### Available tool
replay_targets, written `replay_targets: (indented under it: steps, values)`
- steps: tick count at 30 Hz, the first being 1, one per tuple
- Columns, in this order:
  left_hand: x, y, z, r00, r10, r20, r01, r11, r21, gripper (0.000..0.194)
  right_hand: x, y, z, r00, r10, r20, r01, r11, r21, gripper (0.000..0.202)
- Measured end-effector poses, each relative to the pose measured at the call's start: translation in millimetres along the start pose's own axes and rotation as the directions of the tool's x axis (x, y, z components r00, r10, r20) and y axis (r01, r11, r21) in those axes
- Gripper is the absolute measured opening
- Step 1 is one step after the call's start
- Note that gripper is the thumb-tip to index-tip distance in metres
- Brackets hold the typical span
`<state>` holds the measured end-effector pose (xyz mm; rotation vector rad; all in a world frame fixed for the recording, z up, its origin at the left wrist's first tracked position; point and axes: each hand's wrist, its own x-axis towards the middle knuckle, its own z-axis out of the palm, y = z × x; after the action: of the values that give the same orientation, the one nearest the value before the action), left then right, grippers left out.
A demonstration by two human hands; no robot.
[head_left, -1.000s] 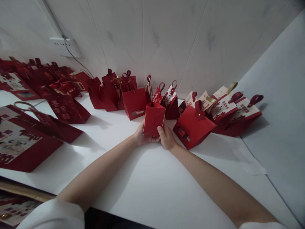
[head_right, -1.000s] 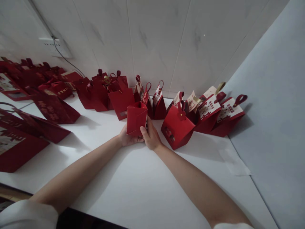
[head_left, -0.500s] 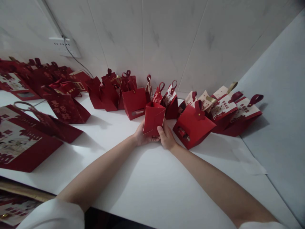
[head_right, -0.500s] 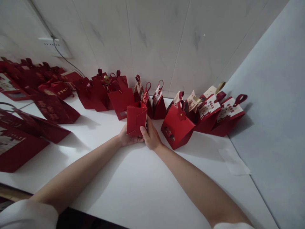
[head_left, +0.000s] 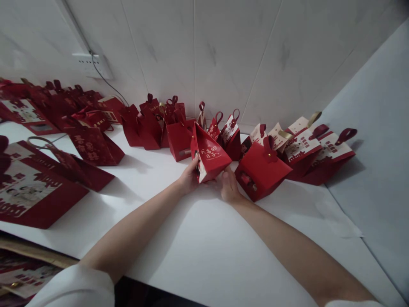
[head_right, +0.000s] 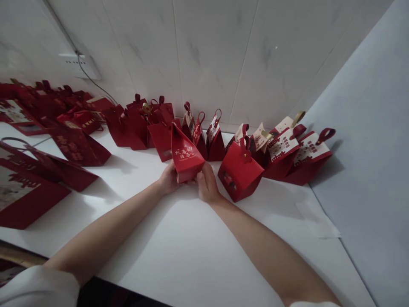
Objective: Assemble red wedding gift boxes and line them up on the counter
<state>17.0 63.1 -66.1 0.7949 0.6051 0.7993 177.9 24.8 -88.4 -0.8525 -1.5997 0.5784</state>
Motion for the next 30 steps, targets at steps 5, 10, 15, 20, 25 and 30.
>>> replay_targets:
  steps: [5,10,15,20,25,30]
  values:
    - [2.7,-0.9,-3.5,0.953,0.276,-0.122,-0.272,0.961,0.048,0.047,4.2,-5.9,-2.9,0.996,0.024,-0.083,-0.016,0.995,0.098,0.066]
    - [4.7,2.7,-9.7,0.843,0.495,-0.209,-0.391,0.832,0.393,0.053,9.3,-0.9,1.1,0.994,0.073,-0.076,-0.062,0.989,0.132,0.060]
    - [12.0,1.3,-15.8,0.785,0.563,-0.258,-0.398,0.778,0.485,0.056,13.3,9.8,5.8,0.963,0.251,-0.095,-0.236,0.960,0.150,0.061]
    - [14.7,1.1,-20.7,0.761,0.566,-0.316,-0.323,0.753,0.573,0.061,16.5,17.8,4.3,0.931,0.342,-0.128,-0.321,0.934,0.159,0.063]
    - [12.6,2.8,-20.7,0.742,0.588,-0.323,-0.289,0.715,0.637,0.060,17.6,23.7,4.1,0.930,0.344,-0.133,-0.324,0.934,0.150,0.064]
    - [13.2,2.4,-22.0,0.745,0.588,-0.315,-0.285,0.708,0.646,0.061,17.5,24.3,4.8,0.926,0.351,-0.141,-0.330,0.932,0.150,0.067]
